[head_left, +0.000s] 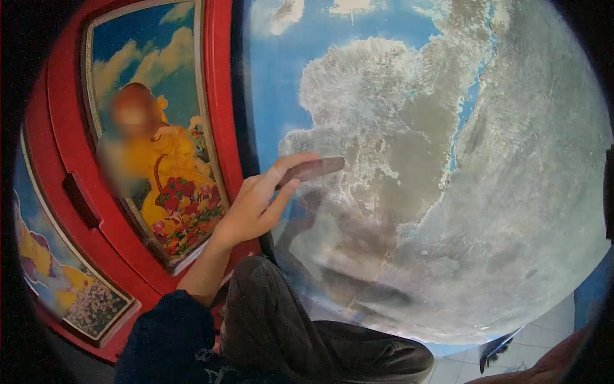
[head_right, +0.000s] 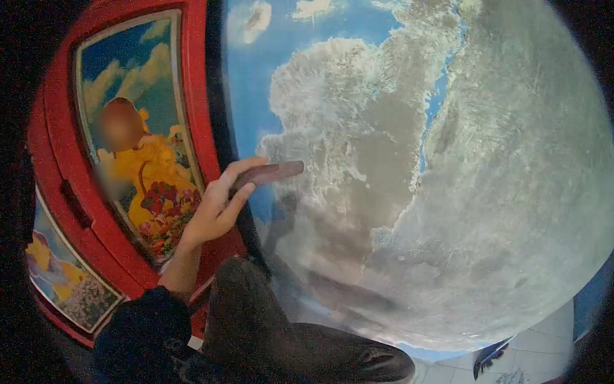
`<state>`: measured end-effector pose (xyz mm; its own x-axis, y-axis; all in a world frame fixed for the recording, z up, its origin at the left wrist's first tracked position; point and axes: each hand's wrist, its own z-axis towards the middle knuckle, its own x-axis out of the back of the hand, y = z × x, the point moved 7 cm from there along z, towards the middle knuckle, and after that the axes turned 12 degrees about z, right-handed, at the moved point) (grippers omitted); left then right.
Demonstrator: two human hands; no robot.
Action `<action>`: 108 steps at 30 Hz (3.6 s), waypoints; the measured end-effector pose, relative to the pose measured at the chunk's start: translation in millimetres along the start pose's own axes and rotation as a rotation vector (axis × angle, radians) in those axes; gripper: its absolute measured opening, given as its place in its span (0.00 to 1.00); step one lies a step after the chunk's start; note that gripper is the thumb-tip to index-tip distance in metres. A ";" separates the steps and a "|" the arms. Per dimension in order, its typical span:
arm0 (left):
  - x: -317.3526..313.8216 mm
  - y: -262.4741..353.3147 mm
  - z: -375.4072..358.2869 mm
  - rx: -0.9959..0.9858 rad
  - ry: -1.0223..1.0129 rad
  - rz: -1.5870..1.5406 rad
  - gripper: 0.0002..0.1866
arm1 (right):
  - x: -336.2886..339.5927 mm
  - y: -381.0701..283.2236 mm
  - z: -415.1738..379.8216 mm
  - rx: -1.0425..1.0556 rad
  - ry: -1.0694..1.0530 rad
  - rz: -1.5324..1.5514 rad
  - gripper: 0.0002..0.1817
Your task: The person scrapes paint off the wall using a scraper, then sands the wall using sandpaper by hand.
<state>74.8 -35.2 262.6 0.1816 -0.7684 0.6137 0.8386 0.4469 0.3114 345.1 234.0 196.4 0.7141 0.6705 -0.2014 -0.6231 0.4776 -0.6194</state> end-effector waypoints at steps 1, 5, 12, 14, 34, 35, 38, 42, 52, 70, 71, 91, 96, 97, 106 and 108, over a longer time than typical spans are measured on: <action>-2.2 0.1 4.5 -0.012 -0.005 -0.001 0.18 | 1.4 0.3 -1.0 -0.001 0.005 0.005 0.11; -2.2 -1.9 1.6 -0.022 0.077 -0.039 0.19 | 11.4 -1.5 -2.5 0.007 0.003 0.011 0.12; -4.3 1.0 9.1 -0.021 0.076 -0.135 0.19 | 20.1 -7.5 3.0 0.024 -0.013 0.007 0.14; -3.1 3.1 7.9 -0.049 0.113 -0.077 0.19 | 26.0 -8.2 -0.1 0.020 -0.008 0.017 0.15; -0.1 2.4 50.0 -0.139 0.599 0.039 0.28 | 38.7 -26.5 -9.9 -0.073 -0.034 -0.012 0.21; -3.6 0.8 60.6 -0.132 0.599 0.012 0.28 | 39.7 -28.8 -13.5 -0.094 -0.036 -0.015 0.21; -23.3 6.8 98.2 -0.366 0.518 0.227 0.31 | 47.0 -26.7 -42.3 -0.267 -0.041 -0.013 0.22; -35.9 -11.4 133.3 -0.495 0.633 0.432 0.31 | 94.8 51.7 -182.6 -0.941 0.297 -0.280 0.28; -110.0 -63.5 75.4 -0.402 0.490 0.490 0.39 | 157.0 -5.9 -453.6 -1.217 0.311 -0.718 0.13; -95.3 -37.2 87.0 -0.356 0.504 0.420 0.42 | 123.0 -34.3 -394.8 -1.024 -0.078 -0.693 0.16; -99.5 -37.3 79.3 -0.397 0.496 0.391 0.44 | 117.7 -36.5 -393.0 -1.001 -0.131 -0.728 0.18; -111.9 -36.9 67.4 -0.363 0.533 0.324 0.41 | 189.1 -61.6 -506.6 -1.303 0.496 -1.684 0.45; -114.0 -35.0 67.0 -0.327 0.490 0.335 0.40 | 180.6 -63.4 -501.3 -1.325 0.607 -1.692 0.45; -112.9 -34.7 67.2 -0.331 0.483 0.329 0.40 | 179.0 -65.4 -498.2 -1.337 0.629 -1.675 0.45; -112.6 -33.2 66.7 -0.351 0.448 0.336 0.39 | 189.5 -61.7 -509.4 -1.304 0.576 -1.653 0.48; -112.3 -31.8 65.9 -0.356 0.440 0.330 0.39 | 188.4 -60.9 -504.9 -1.264 0.541 -1.676 0.49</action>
<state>-6.1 67.0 231.5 0.5888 -0.7660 0.2580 0.8076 0.5708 -0.1481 678.8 44.6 -187.0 0.3590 -0.1520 0.9209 0.8338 -0.3912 -0.3896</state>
